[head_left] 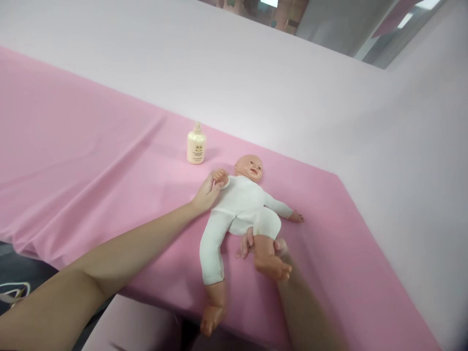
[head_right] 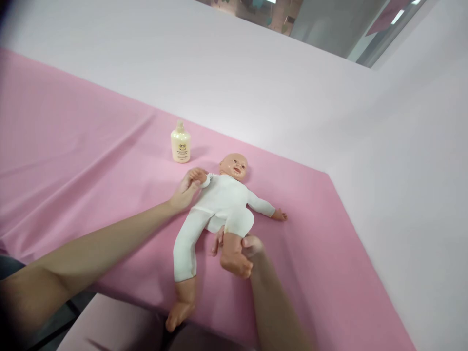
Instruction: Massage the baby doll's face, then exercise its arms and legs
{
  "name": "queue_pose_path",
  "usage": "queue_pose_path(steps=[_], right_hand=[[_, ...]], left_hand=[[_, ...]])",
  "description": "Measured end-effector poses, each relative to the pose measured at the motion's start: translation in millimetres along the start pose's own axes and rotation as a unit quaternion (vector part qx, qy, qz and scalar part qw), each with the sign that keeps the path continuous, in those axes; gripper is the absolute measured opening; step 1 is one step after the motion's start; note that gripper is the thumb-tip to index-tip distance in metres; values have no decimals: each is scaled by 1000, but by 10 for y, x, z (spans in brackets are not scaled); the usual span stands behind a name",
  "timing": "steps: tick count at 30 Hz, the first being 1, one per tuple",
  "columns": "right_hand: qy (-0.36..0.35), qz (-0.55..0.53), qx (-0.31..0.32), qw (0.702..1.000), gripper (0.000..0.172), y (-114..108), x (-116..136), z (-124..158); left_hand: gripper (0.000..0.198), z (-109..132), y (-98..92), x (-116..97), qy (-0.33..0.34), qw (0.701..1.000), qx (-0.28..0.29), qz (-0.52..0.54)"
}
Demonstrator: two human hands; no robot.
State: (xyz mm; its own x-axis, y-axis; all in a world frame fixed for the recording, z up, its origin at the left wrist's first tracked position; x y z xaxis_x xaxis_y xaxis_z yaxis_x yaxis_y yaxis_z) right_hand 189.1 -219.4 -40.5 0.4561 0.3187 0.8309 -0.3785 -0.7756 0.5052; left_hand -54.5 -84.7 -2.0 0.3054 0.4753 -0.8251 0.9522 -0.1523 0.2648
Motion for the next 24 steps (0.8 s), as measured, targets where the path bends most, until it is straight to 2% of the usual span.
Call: queue_pose_path(steps=[3,6,8,11,15,18,21,24], right_hand=[[-41,-46,-85,994,71,-62,106,-44],[-24,-88,-153,984,68,-99,222,-106],[-13,-100,-197,975,67,-126,263,-127],[-10,-89,-221,971,69,-157,271,-149],[-8,-68,-201,977,74,-188,255,-181],[-6,-60,-191,980,74,-206,249,-168],[1,-42,-187,981,73,-224,225,-118],[1,-16,-158,987,76,-212,184,-60]], left_hand=[[69,61,63,-32,36,988,123,-81],[60,83,80,-8,83,962,214,-147],[51,83,83,18,111,948,246,-168],[44,75,89,49,128,938,268,-179],[47,60,89,40,114,939,265,-185],[52,45,63,10,90,950,237,-180],[56,27,18,6,56,971,178,-148],[55,-6,-35,51,17,994,79,-79]])
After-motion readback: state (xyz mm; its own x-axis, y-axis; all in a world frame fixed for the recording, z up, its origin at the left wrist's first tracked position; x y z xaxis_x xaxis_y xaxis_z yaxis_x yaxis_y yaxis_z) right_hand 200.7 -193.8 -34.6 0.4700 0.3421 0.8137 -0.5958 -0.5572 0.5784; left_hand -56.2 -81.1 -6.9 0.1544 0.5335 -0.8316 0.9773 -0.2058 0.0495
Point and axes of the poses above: each hand's wrist, its own z-axis away from the middle knuckle, its own y-axis out of the palm, x = y × z, the point moved 3 cm from there along -z, towards the middle knuckle
